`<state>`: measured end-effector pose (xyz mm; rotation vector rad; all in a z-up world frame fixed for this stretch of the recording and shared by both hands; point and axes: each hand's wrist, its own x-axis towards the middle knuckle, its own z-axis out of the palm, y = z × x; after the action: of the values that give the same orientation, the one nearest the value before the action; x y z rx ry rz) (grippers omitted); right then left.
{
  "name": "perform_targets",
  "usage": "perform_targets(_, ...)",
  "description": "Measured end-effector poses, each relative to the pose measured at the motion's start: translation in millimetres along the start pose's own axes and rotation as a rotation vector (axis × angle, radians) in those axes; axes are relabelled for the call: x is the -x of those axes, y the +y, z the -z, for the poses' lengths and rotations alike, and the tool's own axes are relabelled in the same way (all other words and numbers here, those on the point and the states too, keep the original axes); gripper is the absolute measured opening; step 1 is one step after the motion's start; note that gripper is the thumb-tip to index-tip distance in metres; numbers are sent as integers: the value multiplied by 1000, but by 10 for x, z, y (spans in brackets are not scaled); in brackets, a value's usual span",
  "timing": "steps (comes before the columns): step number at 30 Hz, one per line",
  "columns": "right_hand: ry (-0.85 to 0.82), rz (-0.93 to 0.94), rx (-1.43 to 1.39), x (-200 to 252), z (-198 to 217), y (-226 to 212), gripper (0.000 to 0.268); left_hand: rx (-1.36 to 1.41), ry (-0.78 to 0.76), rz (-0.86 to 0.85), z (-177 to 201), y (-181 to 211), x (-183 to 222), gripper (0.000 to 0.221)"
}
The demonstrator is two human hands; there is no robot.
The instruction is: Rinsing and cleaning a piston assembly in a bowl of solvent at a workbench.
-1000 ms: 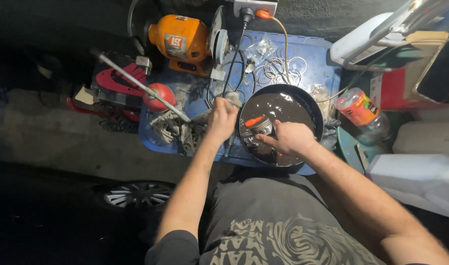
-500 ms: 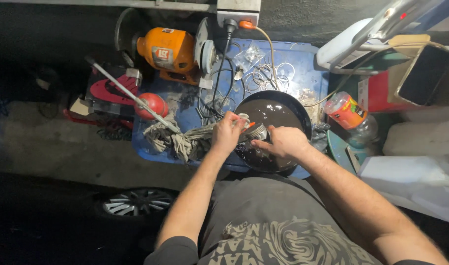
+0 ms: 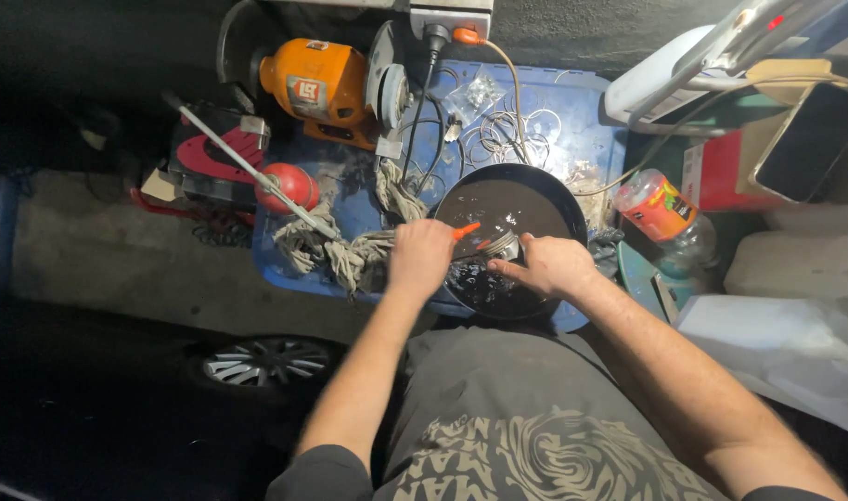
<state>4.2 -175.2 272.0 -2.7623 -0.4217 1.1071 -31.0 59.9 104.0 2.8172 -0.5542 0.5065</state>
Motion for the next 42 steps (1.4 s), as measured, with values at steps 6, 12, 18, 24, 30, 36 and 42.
perform_targets(6,14,13,-37,-7,-76,171,89,-212,-54,-35,-563,383,-378,11)
perform_targets(12,56,-38,-121,93,-50,415,86,-246,-113,-73,-749,269,-304,17)
perform_targets(18,73,-123,-253,11,-76,537,80,-223,-161,54,-376,367,-327,3)
perform_targets(24,96,-195,-356,-16,-68,581,82,24,-273,208,217,405,-389,19)
perform_targets(30,169,-245,-402,-71,-92,509,75,315,-258,185,261,418,-603,22)
perform_targets(36,215,-247,-423,-63,-35,262,73,285,-412,99,138,259,-602,21)
perform_targets(42,259,-210,-519,-115,-214,223,70,317,-438,116,342,190,-772,18)
